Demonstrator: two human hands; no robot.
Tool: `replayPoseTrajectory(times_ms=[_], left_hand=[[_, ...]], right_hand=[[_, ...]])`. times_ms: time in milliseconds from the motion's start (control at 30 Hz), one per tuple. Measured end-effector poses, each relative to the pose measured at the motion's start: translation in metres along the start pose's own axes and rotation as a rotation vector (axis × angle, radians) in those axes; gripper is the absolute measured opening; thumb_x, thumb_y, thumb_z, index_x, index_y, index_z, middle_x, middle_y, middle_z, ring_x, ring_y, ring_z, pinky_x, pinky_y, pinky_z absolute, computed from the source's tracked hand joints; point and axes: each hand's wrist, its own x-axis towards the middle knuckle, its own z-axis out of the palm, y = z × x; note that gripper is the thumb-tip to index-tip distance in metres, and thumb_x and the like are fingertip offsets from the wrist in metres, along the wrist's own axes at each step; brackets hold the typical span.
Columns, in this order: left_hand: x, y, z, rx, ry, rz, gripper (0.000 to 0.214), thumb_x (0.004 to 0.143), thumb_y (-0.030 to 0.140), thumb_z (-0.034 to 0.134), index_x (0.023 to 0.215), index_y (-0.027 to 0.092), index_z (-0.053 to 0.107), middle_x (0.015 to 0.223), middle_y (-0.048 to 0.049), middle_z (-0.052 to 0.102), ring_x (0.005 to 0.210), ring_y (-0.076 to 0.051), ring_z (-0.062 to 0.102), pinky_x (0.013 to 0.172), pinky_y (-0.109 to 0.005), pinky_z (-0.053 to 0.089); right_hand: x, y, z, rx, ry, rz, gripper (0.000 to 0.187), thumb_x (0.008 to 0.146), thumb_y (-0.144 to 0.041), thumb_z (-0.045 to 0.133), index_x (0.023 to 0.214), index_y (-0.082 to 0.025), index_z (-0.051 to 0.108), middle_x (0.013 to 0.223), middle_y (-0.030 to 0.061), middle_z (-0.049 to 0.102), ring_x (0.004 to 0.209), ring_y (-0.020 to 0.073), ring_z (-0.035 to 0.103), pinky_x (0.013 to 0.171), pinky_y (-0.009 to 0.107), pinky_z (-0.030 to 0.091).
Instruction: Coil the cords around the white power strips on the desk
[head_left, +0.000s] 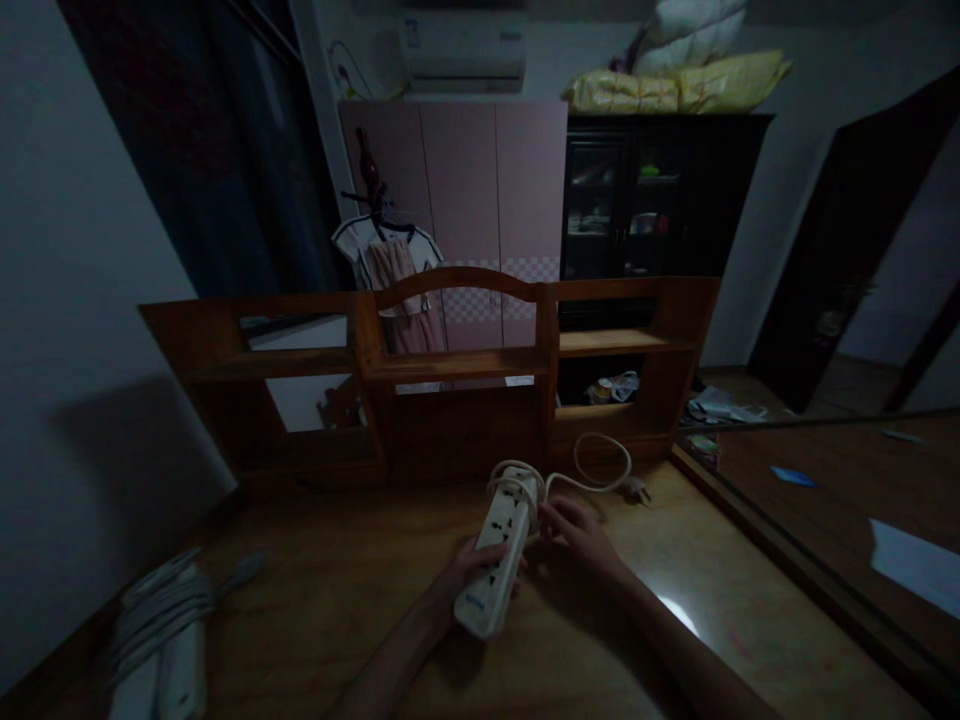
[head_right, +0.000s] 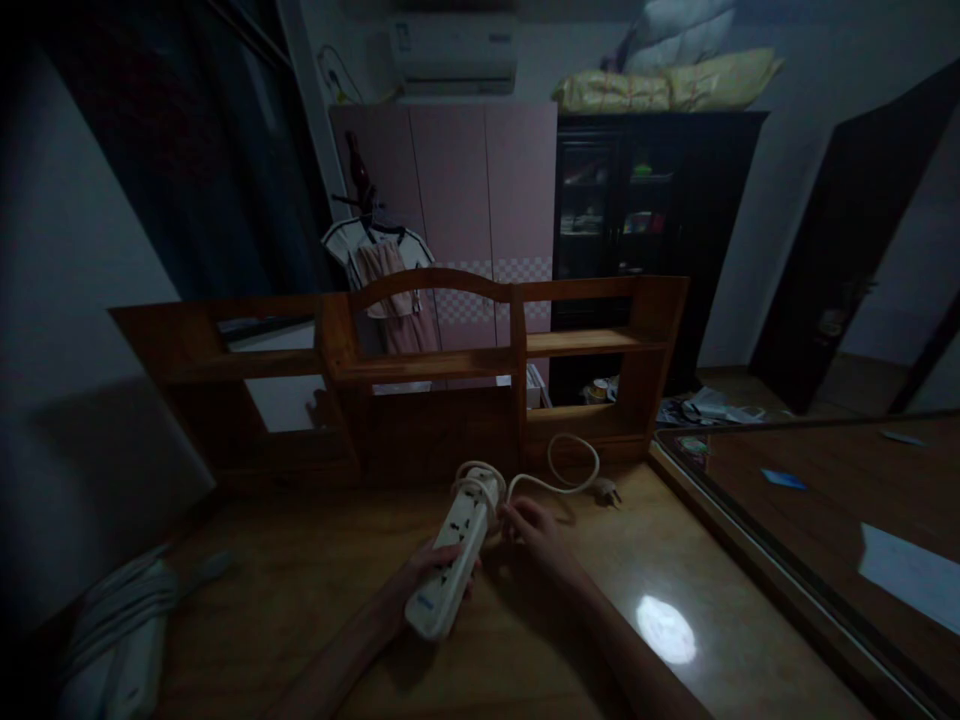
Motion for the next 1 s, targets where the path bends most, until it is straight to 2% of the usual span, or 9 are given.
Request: replayPoseTrajectory(times_ms=[200, 333, 467, 533, 600, 667, 767, 867, 1000], left_hand=[[-0.003, -0.002, -0.006, -0.050, -0.021, -0.022, 0.033, 0.079, 0.033, 0.061, 0.100, 0.006, 0.060, 0.088, -0.0141, 0.068, 0.063, -0.019, 0.066, 0.059, -0.028, 0.053], [-0.006, -0.002, -0.007, 0.005, -0.142, -0.057, 0.033, 0.079, 0.030, 0.060, 0.104, 0.009, 0.057, 0.085, -0.0137, 0.069, 0.063, -0.020, 0.066, 0.057, -0.028, 0.051], [-0.009, -0.002, -0.005, 0.066, -0.322, -0.179, 0.036, 0.077, 0.029, 0.062, 0.106, 0.009, 0.058, 0.086, -0.0168, 0.069, 0.062, -0.020, 0.066, 0.054, -0.026, 0.050], [-0.010, -0.003, -0.004, 0.089, -0.395, -0.218, 0.039, 0.077, 0.031, 0.063, 0.108, 0.007, 0.059, 0.088, -0.0189, 0.069, 0.063, -0.020, 0.066, 0.055, -0.026, 0.049], [-0.011, -0.003, -0.002, 0.094, -0.418, -0.243, 0.041, 0.079, 0.035, 0.061, 0.109, 0.007, 0.060, 0.089, -0.0192, 0.069, 0.063, -0.020, 0.066, 0.054, -0.026, 0.049], [-0.010, -0.003, 0.000, 0.082, -0.407, -0.262, 0.042, 0.082, 0.039, 0.056, 0.107, 0.006, 0.061, 0.087, -0.0192, 0.069, 0.063, -0.020, 0.066, 0.053, -0.025, 0.048], [-0.008, -0.001, 0.002, 0.038, -0.332, -0.256, 0.042, 0.085, 0.042, 0.051, 0.102, 0.005, 0.063, 0.086, -0.0191, 0.069, 0.063, -0.020, 0.066, 0.054, -0.025, 0.048], [-0.003, -0.003, -0.001, -0.043, -0.202, -0.247, 0.044, 0.085, 0.043, 0.052, 0.103, 0.004, 0.063, 0.088, -0.0177, 0.069, 0.066, -0.020, 0.067, 0.058, -0.026, 0.050], [0.006, -0.010, -0.009, -0.117, -0.059, -0.229, 0.051, 0.083, 0.047, 0.053, 0.108, 0.004, 0.061, 0.089, -0.0163, 0.070, 0.064, -0.021, 0.067, 0.055, -0.029, 0.052]], right_hand=[[0.006, 0.009, -0.009, 0.040, 0.172, -0.040, 0.036, 0.082, -0.055, 0.057, 0.073, -0.020, 0.060, 0.066, -0.0012, 0.057, 0.062, 0.0145, 0.053, 0.061, 0.025, 0.042], [0.007, 0.012, -0.013, 0.107, 0.275, 0.025, 0.039, 0.079, -0.059, 0.058, 0.072, -0.021, 0.058, 0.062, -0.0029, 0.054, 0.054, 0.0132, 0.049, 0.054, 0.025, 0.039], [0.005, 0.006, -0.015, 0.146, 0.421, 0.079, 0.037, 0.080, -0.058, 0.056, 0.071, -0.022, 0.054, 0.059, -0.0047, 0.049, 0.049, 0.0117, 0.044, 0.048, 0.025, 0.035], [0.003, 0.002, -0.015, 0.131, 0.493, 0.091, 0.035, 0.081, -0.059, 0.054, 0.074, -0.024, 0.054, 0.059, -0.0042, 0.050, 0.048, 0.0126, 0.046, 0.047, 0.026, 0.036], [0.002, 0.000, -0.015, 0.129, 0.541, 0.091, 0.034, 0.082, -0.059, 0.052, 0.079, -0.025, 0.054, 0.065, -0.0027, 0.055, 0.049, 0.0138, 0.050, 0.048, 0.027, 0.039], [0.002, 0.000, -0.015, 0.154, 0.572, 0.051, 0.031, 0.080, -0.056, 0.056, 0.085, -0.026, 0.052, 0.075, -0.0012, 0.059, 0.054, 0.0152, 0.056, 0.051, 0.028, 0.044], [0.003, 0.004, -0.016, 0.215, 0.550, -0.016, 0.031, 0.077, -0.047, 0.064, 0.092, -0.026, 0.047, 0.084, -0.0006, 0.062, 0.066, 0.0181, 0.063, 0.060, 0.030, 0.050], [0.005, 0.011, -0.017, 0.237, 0.528, -0.027, 0.029, 0.077, -0.041, 0.065, 0.094, -0.026, 0.047, 0.084, -0.0002, 0.064, 0.074, 0.0191, 0.065, 0.066, 0.031, 0.051], [0.009, 0.021, -0.020, 0.280, 0.592, -0.011, 0.023, 0.075, -0.038, 0.065, 0.089, -0.025, 0.053, 0.083, 0.0000, 0.064, 0.075, 0.0181, 0.065, 0.069, 0.030, 0.051]])
